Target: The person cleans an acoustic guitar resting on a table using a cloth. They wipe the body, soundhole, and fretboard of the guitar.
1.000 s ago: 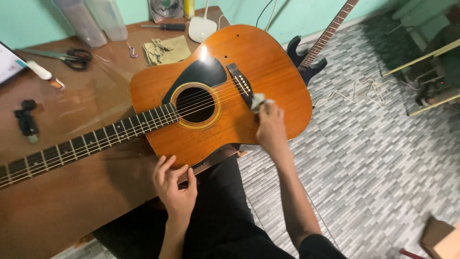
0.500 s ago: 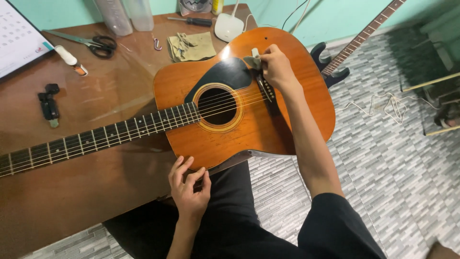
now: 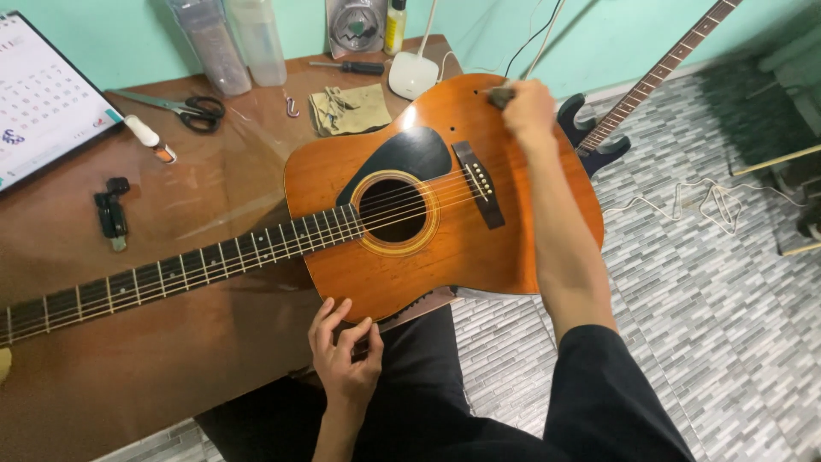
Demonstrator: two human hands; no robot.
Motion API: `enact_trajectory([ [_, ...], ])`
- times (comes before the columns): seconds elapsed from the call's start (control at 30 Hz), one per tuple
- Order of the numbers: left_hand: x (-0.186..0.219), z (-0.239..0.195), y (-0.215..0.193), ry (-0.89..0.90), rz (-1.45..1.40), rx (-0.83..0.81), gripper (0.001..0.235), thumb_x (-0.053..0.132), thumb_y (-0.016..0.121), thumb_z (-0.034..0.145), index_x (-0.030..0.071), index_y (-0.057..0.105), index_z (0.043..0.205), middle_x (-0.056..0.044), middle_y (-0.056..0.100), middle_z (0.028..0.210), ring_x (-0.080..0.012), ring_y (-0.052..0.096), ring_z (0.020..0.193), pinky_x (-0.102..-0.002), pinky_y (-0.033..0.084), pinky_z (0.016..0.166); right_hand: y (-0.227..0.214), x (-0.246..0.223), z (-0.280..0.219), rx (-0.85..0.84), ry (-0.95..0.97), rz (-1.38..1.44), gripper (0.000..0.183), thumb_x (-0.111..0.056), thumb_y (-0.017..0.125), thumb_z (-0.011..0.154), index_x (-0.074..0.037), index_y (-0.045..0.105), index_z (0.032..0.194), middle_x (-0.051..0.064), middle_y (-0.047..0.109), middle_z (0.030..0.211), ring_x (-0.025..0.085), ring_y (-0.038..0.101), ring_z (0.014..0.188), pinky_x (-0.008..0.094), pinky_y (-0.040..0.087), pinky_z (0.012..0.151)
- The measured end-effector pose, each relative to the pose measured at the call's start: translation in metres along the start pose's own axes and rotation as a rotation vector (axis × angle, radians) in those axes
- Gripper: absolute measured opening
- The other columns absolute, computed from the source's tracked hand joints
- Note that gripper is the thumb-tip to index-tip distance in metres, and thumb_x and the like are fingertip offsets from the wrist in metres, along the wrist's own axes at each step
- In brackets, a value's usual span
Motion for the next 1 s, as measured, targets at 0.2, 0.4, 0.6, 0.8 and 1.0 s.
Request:
enact_trajectory([
  [0.2,0.001,-0.003,0.000,-0.097,-0.010,-0.068,0.011,0.005,0.078,0.084,0.009,0.071,0.092,-0.016,0.063,0.125,-0.0362,0.052,0.134,-0.020,0.063,0.062,0.039,-0.137,-0.071,-0.126,-0.899,0.161,0.036,0.005,0.060,0.085,-0.012,0.079,0.111,0.011,0.068,0.114,0.035,0.063,0.095,0.045,0.052,0.081],
  [0.4,0.002,-0.004,0.005,-0.051,0.059,-0.007,0.044,0.042,0.091,0.070,0.012,0.069,0.094,-0.013,0.062,0.127,-0.0377,0.055,0.132,-0.054,0.050,0.110,0.052,-0.151,-0.034,-0.248,-0.872,-0.079,0.038,0.008,0.052,0.081,-0.007,0.074,0.107,0.011,0.075,0.103,0.034,0.059,0.091,0.047,0.048,0.070],
  [0.6,0.002,-0.013,0.013,-0.108,0.113,0.038,0.028,0.029,0.086,0.078,0.010,0.070,0.089,-0.012,0.065,0.123,-0.0353,0.057,0.130,-0.044,0.057,0.104,0.059,-0.064,0.044,-0.263,-0.403,-0.271,0.050,0.002,0.053,0.081,-0.013,0.063,0.128,0.010,0.066,0.133,0.037,0.056,0.115,0.049,0.048,0.091],
  [0.8,0.009,-0.006,0.013,-0.079,0.132,0.049,0.025,0.023,0.087,0.079,0.007,0.070,0.089,-0.016,0.065,0.122,-0.0354,0.058,0.130,-0.045,0.058,0.104,-0.012,-0.008,0.038,-0.378,0.012,-0.029,0.036,-0.002,0.031,0.095,-0.002,0.056,0.121,0.023,0.060,0.114,0.039,0.056,0.090,0.049,0.044,0.068],
  [1.0,0.005,-0.009,0.014,-0.060,0.063,0.048,0.027,0.021,0.087,0.080,0.005,0.070,0.093,-0.016,0.062,0.125,-0.0376,0.054,0.133,-0.043,0.063,0.098,-0.015,0.092,0.014,-0.251,-0.030,-0.046,0.032,-0.011,0.031,0.091,0.000,0.059,0.100,0.030,0.067,0.108,0.051,0.059,0.099,0.057,0.045,0.081],
])
Point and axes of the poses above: each hand's wrist, its own z-axis towards the middle knuckle, its own y-axis out of the palm, x = y × z, the point moved 1 cm from there along z, towards the middle knuckle
